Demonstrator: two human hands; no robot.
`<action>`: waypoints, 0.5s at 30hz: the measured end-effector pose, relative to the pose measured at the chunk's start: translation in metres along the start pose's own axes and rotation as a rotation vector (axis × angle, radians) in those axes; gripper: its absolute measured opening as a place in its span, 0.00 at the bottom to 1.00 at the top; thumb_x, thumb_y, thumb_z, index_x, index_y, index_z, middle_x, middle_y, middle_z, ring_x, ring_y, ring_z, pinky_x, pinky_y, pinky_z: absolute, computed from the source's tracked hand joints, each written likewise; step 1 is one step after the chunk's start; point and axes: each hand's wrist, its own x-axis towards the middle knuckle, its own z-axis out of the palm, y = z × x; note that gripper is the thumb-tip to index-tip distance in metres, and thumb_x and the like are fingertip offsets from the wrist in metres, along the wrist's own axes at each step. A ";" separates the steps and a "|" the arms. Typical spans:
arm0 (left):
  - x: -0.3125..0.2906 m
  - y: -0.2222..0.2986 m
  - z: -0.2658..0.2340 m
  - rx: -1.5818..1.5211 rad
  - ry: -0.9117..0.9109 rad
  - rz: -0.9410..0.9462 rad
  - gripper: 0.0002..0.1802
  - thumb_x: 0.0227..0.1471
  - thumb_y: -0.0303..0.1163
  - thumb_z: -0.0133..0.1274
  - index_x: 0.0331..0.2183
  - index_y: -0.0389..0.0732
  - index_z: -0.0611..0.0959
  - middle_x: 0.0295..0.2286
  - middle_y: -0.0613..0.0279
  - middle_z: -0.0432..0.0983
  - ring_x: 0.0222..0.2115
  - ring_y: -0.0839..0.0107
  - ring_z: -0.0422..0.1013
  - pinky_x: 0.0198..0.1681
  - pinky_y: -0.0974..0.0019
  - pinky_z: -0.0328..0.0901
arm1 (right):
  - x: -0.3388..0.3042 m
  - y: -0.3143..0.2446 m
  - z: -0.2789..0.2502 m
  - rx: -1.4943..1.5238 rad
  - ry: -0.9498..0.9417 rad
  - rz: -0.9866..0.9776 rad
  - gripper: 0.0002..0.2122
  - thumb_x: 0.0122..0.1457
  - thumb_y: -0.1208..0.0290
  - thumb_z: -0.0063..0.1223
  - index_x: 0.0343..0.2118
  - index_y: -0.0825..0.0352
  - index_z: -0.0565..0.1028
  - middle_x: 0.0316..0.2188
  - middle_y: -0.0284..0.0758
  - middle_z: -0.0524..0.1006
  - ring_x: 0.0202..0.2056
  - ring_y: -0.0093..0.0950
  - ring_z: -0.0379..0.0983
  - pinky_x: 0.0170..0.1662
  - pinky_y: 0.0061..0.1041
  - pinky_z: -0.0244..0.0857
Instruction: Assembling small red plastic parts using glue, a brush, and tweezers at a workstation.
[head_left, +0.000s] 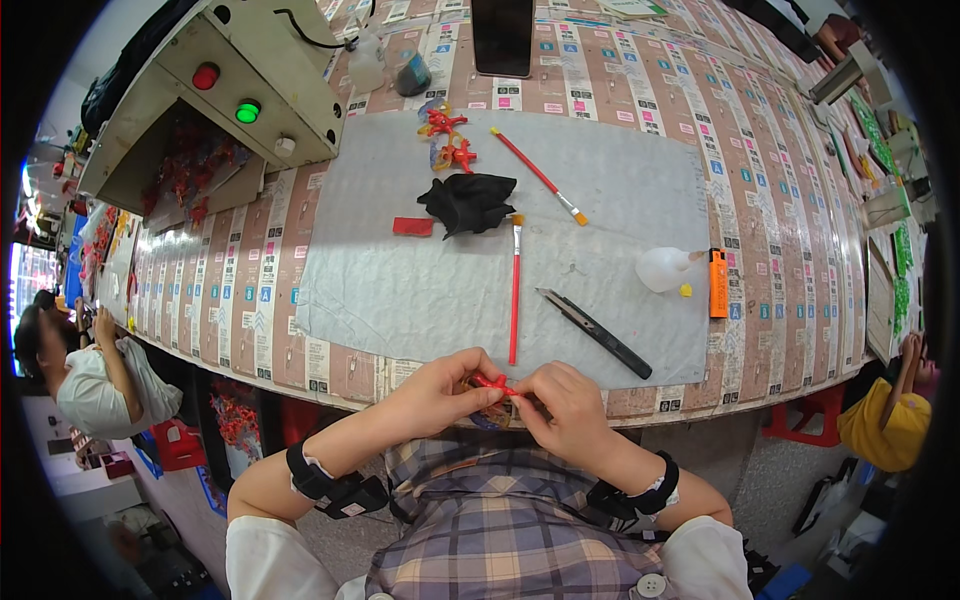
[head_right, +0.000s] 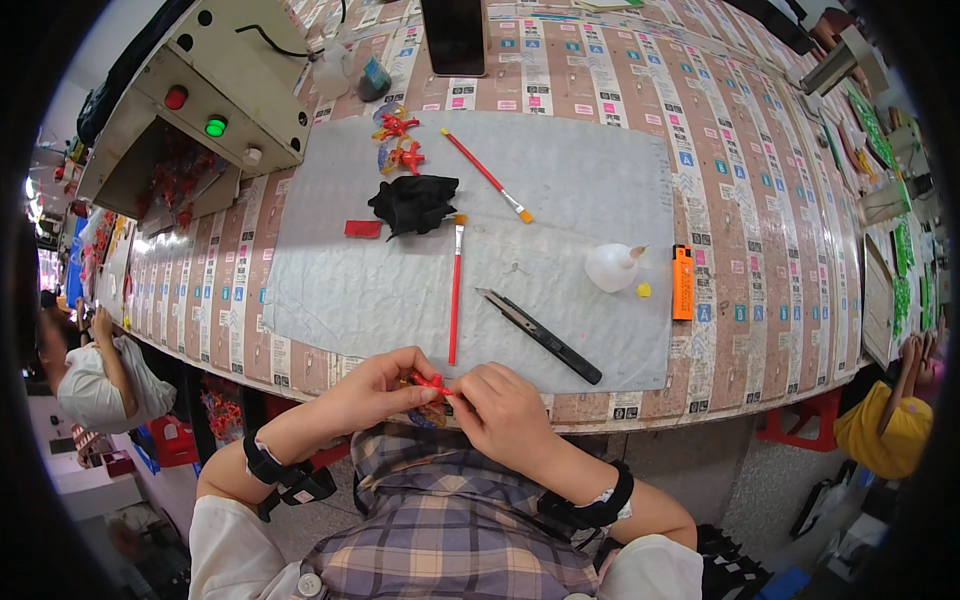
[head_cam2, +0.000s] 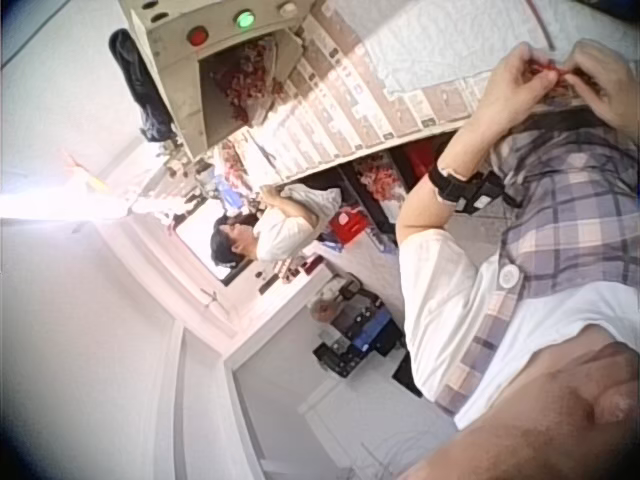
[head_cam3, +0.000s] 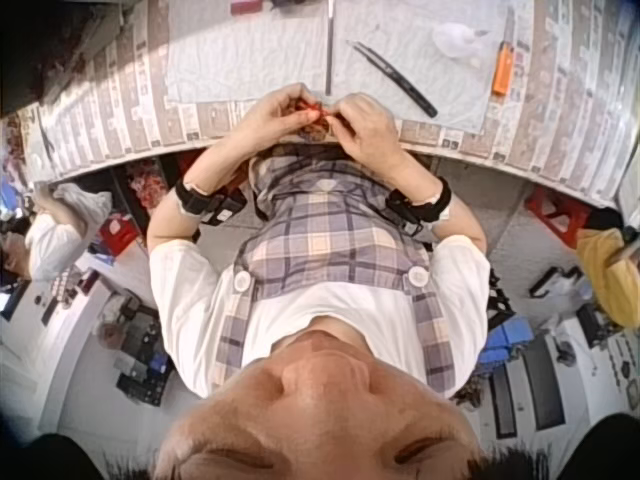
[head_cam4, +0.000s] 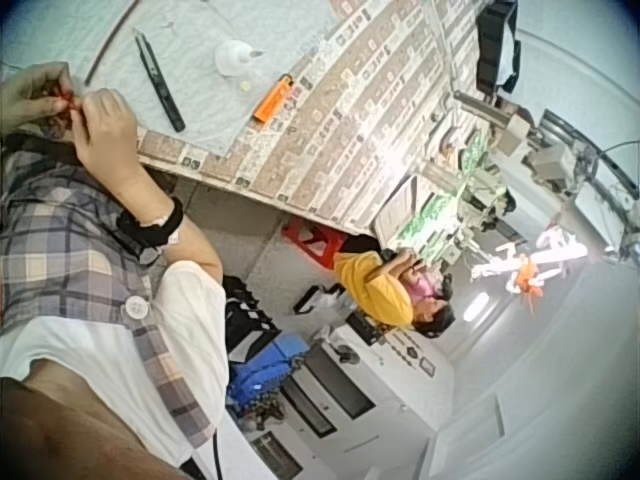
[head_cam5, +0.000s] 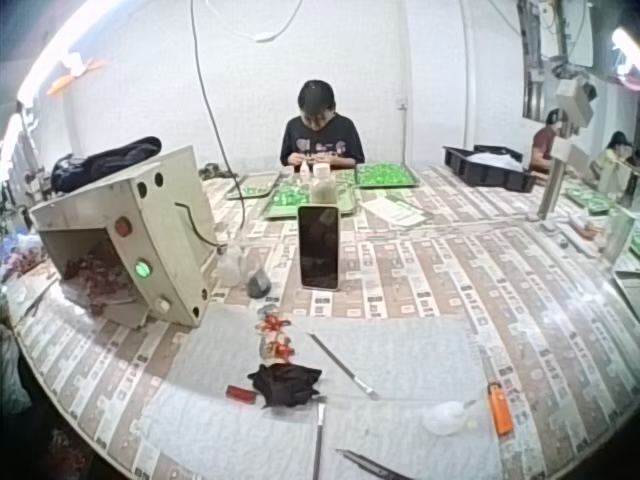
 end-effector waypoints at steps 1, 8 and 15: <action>0.000 0.000 0.000 0.007 0.001 0.003 0.07 0.53 0.27 0.49 0.35 0.35 0.71 0.30 0.66 0.70 0.33 0.82 0.65 0.37 0.77 0.62 | 0.000 0.000 0.001 0.004 0.015 -0.007 0.05 0.46 0.78 0.54 0.24 0.67 0.68 0.20 0.36 0.68 0.23 0.34 0.66 0.25 0.30 0.59; 0.000 0.000 0.000 0.018 0.006 -0.002 0.07 0.53 0.27 0.49 0.35 0.35 0.71 0.30 0.66 0.70 0.33 0.82 0.66 0.37 0.77 0.62 | -0.001 0.001 0.001 -0.003 0.000 0.001 0.06 0.46 0.77 0.54 0.24 0.67 0.68 0.20 0.36 0.67 0.24 0.35 0.66 0.26 0.30 0.60; 0.000 0.001 0.001 0.019 0.005 -0.003 0.07 0.54 0.27 0.48 0.35 0.36 0.71 0.30 0.66 0.70 0.33 0.82 0.66 0.37 0.77 0.63 | -0.001 0.000 0.001 -0.002 0.004 0.007 0.06 0.47 0.77 0.54 0.24 0.67 0.68 0.20 0.36 0.67 0.24 0.35 0.66 0.26 0.31 0.60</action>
